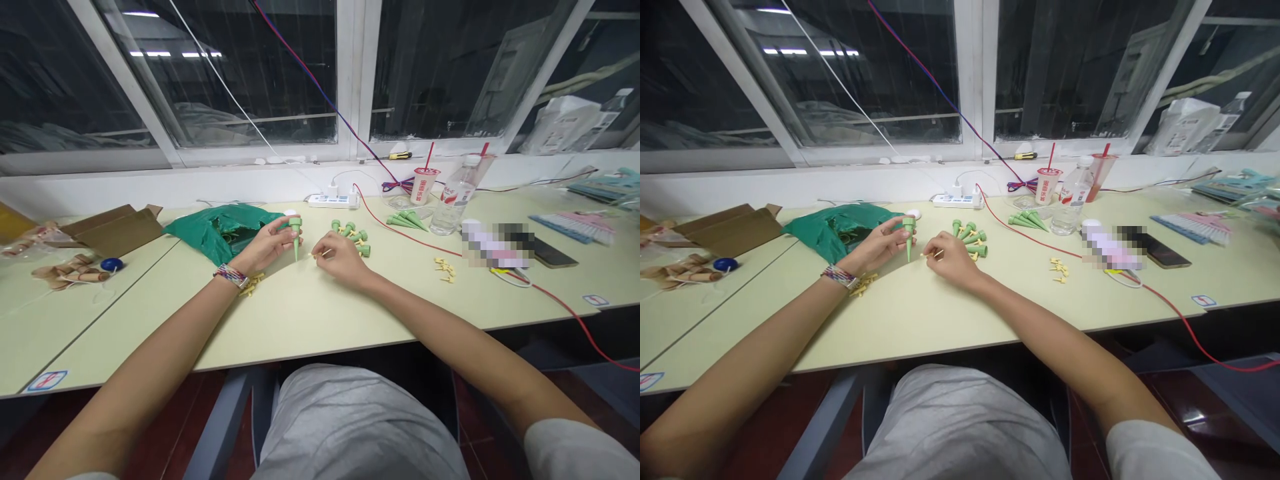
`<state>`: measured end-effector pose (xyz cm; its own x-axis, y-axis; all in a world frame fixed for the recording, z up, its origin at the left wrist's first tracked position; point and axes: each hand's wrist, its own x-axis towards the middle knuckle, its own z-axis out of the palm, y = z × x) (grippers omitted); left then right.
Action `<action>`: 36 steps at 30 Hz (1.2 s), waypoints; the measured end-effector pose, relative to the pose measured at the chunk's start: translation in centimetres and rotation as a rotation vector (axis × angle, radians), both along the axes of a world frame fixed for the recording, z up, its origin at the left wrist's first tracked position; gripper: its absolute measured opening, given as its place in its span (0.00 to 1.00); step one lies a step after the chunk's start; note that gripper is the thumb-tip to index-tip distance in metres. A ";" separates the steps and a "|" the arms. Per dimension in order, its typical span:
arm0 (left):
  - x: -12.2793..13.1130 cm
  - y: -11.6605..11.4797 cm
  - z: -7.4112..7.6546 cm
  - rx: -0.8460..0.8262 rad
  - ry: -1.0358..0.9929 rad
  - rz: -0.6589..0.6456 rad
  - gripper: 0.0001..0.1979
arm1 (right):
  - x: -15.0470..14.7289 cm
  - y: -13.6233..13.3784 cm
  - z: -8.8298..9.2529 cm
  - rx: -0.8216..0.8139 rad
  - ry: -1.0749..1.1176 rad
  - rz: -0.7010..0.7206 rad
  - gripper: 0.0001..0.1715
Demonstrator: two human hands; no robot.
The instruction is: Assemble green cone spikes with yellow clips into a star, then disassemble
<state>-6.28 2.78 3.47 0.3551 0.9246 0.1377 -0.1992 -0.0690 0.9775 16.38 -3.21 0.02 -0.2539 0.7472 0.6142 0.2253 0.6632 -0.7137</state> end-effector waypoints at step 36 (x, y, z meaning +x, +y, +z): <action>2.4 -2.4 0.0 0.100 0.182 -0.045 0.20 | 1.5 0.8 1.3 -0.524 0.511 0.132 0.30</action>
